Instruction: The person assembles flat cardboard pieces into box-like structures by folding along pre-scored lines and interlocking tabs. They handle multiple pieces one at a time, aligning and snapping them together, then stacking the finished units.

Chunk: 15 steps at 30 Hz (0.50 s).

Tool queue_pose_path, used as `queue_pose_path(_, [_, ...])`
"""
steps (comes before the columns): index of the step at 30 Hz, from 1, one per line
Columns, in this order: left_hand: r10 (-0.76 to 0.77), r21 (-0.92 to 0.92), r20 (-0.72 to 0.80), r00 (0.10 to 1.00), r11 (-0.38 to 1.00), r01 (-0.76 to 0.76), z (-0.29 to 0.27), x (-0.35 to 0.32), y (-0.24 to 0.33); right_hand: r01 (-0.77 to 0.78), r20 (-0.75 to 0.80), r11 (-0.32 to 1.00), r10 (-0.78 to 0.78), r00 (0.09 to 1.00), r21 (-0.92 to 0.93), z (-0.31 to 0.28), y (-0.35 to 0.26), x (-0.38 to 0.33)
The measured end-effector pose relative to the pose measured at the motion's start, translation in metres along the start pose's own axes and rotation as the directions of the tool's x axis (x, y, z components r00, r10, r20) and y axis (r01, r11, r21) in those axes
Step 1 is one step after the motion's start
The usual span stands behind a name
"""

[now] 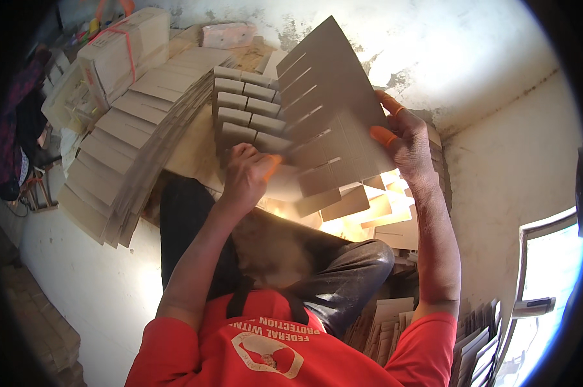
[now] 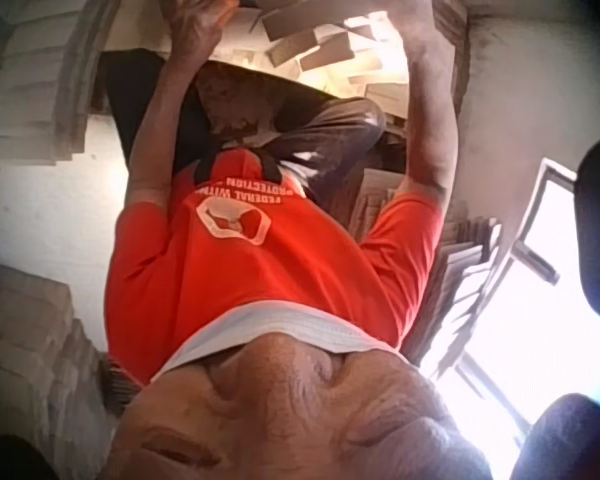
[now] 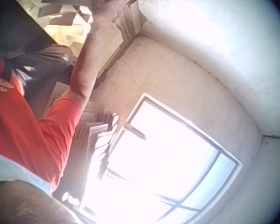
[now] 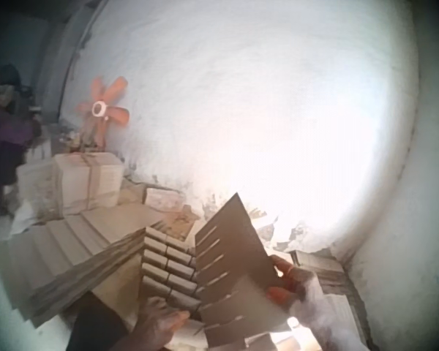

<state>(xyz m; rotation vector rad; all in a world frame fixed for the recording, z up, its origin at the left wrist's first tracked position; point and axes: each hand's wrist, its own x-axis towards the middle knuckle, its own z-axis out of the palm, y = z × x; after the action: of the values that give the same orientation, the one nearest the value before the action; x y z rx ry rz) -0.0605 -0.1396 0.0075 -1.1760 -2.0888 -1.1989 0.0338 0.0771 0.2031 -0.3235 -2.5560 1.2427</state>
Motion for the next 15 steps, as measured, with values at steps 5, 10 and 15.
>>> queue_pose_path(5, [0.007,0.012,-0.006,1.0,1.0,-0.007,0.003,-0.002,-0.003,0.06,0.089,0.997,-0.056,0.994,-0.044,0.013,-0.013,-0.003])
queue_pose_path(10, [-0.006,-0.003,0.013,1.0,1.0,0.006,0.003,-0.002,-0.004,0.098,0.101,0.992,-0.089,0.991,-0.083,0.014,-0.003,-0.002])
queue_pose_path(15, [0.005,0.006,-0.017,1.0,1.0,-0.005,0.006,-0.001,-0.005,0.069,0.122,0.994,-0.059,0.991,-0.081,0.029,0.011,-0.004])
